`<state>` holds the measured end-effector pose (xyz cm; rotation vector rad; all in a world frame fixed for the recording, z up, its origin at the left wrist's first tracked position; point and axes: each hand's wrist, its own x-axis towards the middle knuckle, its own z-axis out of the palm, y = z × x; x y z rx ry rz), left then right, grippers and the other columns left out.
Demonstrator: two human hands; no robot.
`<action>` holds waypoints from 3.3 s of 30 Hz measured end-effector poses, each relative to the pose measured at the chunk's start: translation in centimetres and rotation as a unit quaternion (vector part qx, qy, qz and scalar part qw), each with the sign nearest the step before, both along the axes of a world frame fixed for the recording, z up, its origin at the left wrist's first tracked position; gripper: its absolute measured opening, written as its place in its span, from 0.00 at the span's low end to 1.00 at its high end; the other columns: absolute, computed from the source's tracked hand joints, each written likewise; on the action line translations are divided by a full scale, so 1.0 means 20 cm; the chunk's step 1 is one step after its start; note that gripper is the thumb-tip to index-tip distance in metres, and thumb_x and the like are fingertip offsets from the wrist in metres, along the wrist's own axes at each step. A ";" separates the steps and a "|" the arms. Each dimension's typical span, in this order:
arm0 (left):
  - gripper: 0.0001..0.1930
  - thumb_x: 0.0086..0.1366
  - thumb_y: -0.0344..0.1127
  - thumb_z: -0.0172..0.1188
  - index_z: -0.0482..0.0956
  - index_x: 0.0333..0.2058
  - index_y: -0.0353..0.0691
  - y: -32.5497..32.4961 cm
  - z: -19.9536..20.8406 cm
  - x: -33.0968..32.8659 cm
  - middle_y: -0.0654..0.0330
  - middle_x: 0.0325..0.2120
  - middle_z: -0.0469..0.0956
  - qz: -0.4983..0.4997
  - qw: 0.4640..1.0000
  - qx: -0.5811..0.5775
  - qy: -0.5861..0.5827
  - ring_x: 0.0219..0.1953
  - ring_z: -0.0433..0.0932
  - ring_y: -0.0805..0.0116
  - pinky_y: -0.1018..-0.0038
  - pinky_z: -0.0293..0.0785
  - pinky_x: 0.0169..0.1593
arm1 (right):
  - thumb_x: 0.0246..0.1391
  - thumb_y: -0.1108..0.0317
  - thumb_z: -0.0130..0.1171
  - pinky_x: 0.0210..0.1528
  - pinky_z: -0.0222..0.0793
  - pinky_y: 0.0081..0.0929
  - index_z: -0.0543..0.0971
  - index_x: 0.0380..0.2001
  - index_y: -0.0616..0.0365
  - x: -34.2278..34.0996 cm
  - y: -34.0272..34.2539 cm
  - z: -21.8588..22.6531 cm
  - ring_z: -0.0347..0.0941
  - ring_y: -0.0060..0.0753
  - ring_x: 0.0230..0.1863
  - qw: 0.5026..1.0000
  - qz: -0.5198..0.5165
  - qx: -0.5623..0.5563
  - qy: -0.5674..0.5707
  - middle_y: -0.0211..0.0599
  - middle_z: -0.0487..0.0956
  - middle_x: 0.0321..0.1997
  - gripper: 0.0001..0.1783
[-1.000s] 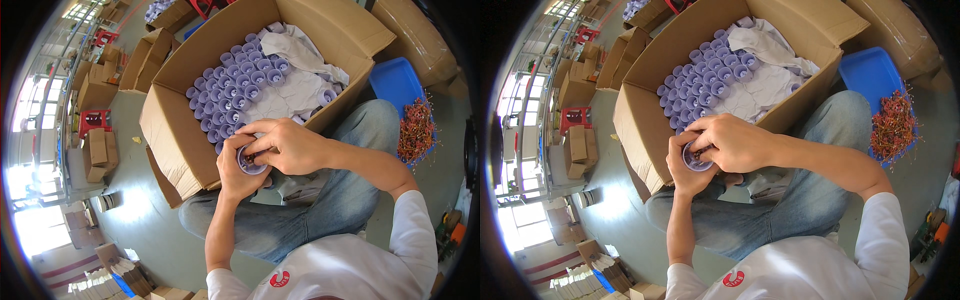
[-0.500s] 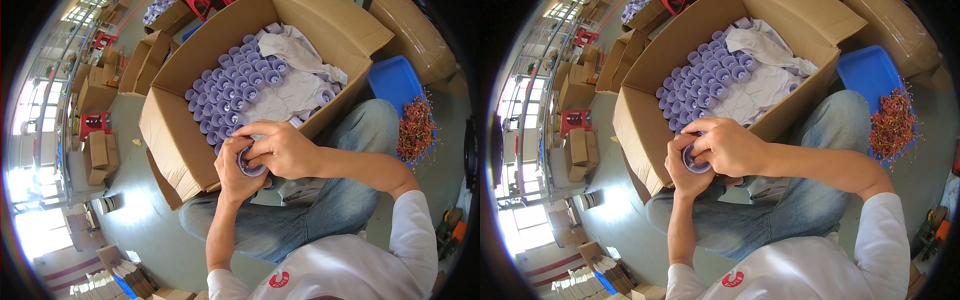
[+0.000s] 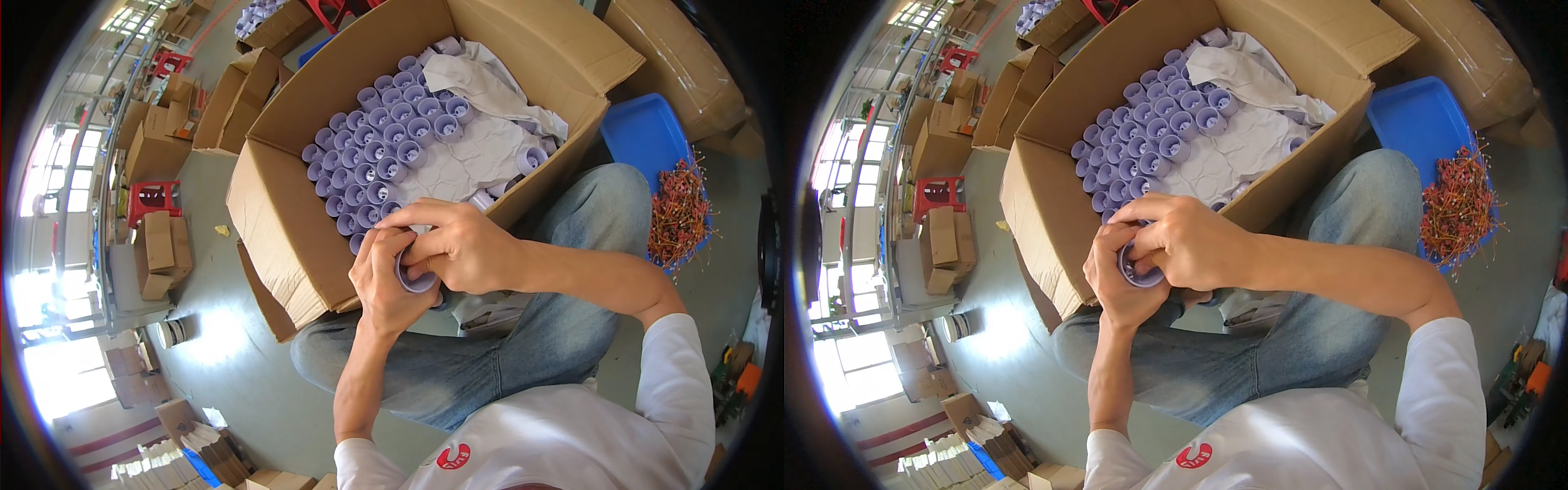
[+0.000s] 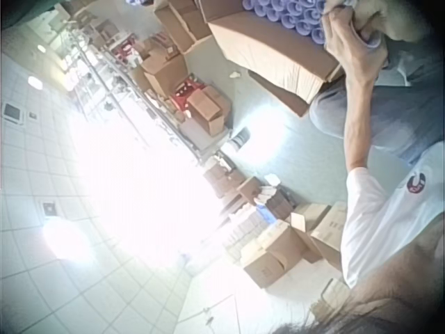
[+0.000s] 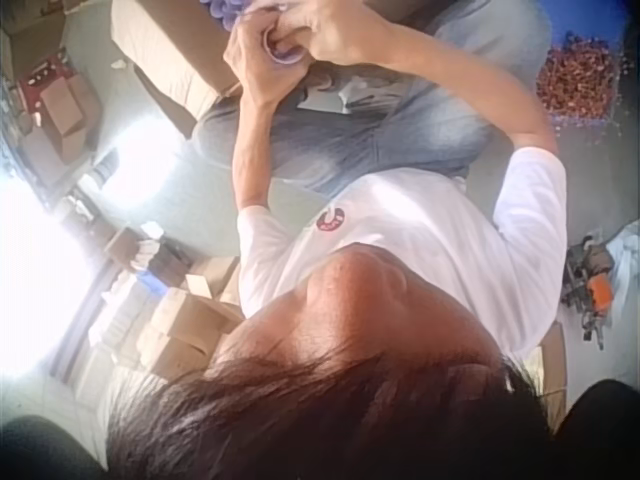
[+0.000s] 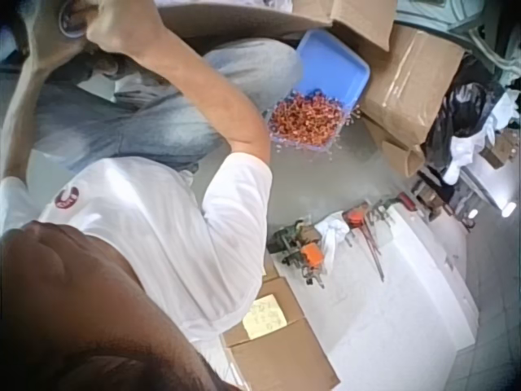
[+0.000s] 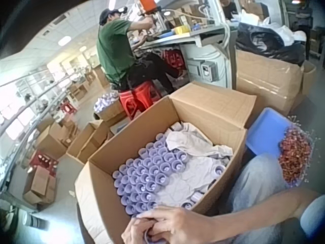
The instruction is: Assembling small electronic components by inserting wired LED components into plastic housings.
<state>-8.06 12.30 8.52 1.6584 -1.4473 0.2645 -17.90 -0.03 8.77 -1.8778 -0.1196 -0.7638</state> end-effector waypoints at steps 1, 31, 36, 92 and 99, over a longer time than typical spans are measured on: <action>0.22 0.34 0.20 0.66 0.73 0.34 0.36 0.00 0.00 0.00 0.55 0.27 0.76 0.005 1.000 0.008 0.016 0.29 0.77 0.55 0.67 0.75 0.32 | 0.32 0.83 0.64 0.45 0.76 0.33 0.85 0.25 0.64 0.00 0.00 -0.01 0.78 0.44 0.44 1.000 0.000 0.000 0.000 0.45 0.80 0.49 0.11; 0.28 0.38 0.23 0.74 0.70 0.40 0.40 0.01 -0.04 0.03 0.57 0.33 0.79 -0.031 0.990 0.024 0.136 0.36 0.77 0.60 0.69 0.73 0.42 | 0.50 0.81 0.65 0.53 0.73 0.27 0.73 0.59 0.65 0.00 -0.04 0.12 0.76 0.27 0.50 0.940 0.091 0.248 0.214 0.38 0.80 0.50 0.30; 0.27 0.35 0.24 0.74 0.73 0.37 0.40 -0.01 0.00 0.00 0.59 0.30 0.80 -0.033 0.990 0.018 0.139 0.35 0.76 0.58 0.67 0.72 0.39 | 0.46 0.84 0.64 0.55 0.72 0.28 0.73 0.59 0.65 0.03 -0.05 0.09 0.77 0.27 0.49 0.918 0.130 0.289 0.239 0.39 0.81 0.48 0.33; 0.21 0.65 0.35 0.64 0.73 0.54 0.34 1.22 -0.39 0.94 0.55 0.49 0.78 0.506 0.859 0.028 0.074 0.48 0.76 0.68 0.71 0.71 0.52 | 0.66 0.59 0.50 0.24 0.62 0.23 0.75 0.27 0.58 0.11 -0.89 -0.06 0.65 0.18 0.20 0.885 -0.072 -0.131 0.440 0.27 0.68 0.15 0.17; 0.16 0.61 0.27 0.63 0.76 0.48 0.36 0.33 0.16 0.73 0.57 0.43 0.79 0.111 0.966 0.216 0.084 0.48 0.76 0.64 0.68 0.69 0.55 | 0.63 0.73 0.45 0.21 0.64 0.21 0.71 0.43 0.57 -0.81 -1.11 0.22 0.68 0.18 0.21 0.884 -0.345 0.030 0.313 0.33 0.75 0.25 0.08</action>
